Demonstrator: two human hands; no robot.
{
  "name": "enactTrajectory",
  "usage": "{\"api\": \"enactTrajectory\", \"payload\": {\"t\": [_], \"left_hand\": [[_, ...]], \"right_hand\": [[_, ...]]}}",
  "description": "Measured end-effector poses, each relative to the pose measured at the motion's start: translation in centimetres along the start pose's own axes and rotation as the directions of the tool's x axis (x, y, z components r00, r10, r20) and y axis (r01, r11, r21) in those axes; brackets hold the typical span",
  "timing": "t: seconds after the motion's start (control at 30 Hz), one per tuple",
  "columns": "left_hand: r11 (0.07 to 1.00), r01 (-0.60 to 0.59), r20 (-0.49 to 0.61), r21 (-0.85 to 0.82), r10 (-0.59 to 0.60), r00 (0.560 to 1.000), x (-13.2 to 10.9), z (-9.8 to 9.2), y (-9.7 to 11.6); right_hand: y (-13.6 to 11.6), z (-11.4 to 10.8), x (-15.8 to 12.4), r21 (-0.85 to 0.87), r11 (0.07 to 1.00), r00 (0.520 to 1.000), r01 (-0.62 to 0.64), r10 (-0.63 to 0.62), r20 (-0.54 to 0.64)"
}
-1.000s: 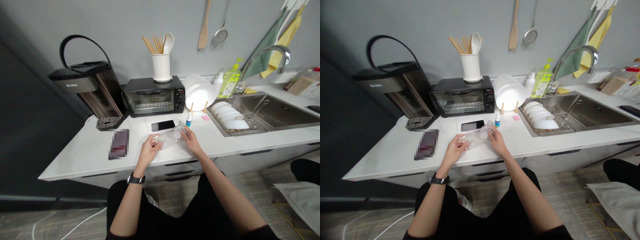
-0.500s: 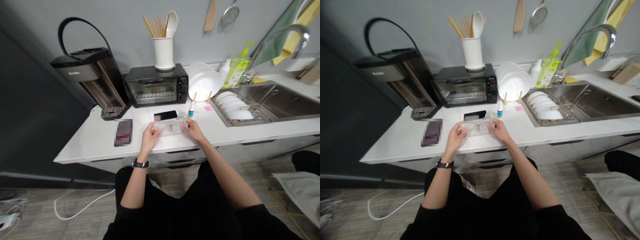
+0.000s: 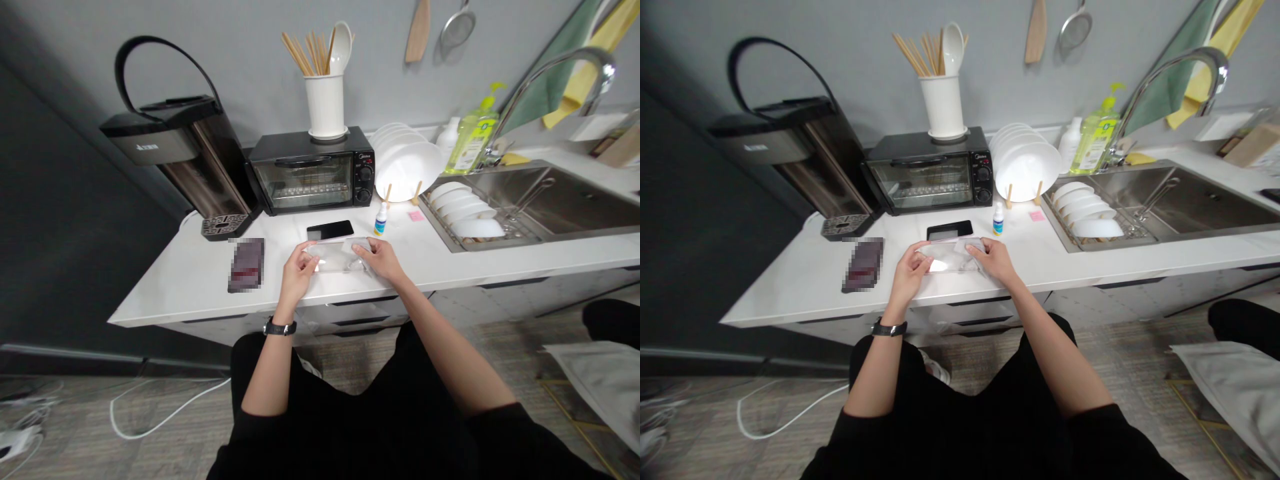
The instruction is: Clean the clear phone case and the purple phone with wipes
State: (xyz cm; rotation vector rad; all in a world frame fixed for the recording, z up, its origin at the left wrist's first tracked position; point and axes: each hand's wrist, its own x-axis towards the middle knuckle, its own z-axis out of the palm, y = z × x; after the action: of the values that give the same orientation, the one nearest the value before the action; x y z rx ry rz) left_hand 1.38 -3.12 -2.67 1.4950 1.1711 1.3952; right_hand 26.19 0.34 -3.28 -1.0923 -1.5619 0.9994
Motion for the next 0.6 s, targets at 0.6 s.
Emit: {"api": "enactTrajectory", "payload": {"t": [0.6], "left_hand": [[1.000,0.004,-0.057,-0.015,-0.005,0.998,-0.1,0.0,-0.1]], "right_hand": [[0.4,-0.2,0.5,0.117,0.993,0.982,-0.004,-0.018,0.189]]}}
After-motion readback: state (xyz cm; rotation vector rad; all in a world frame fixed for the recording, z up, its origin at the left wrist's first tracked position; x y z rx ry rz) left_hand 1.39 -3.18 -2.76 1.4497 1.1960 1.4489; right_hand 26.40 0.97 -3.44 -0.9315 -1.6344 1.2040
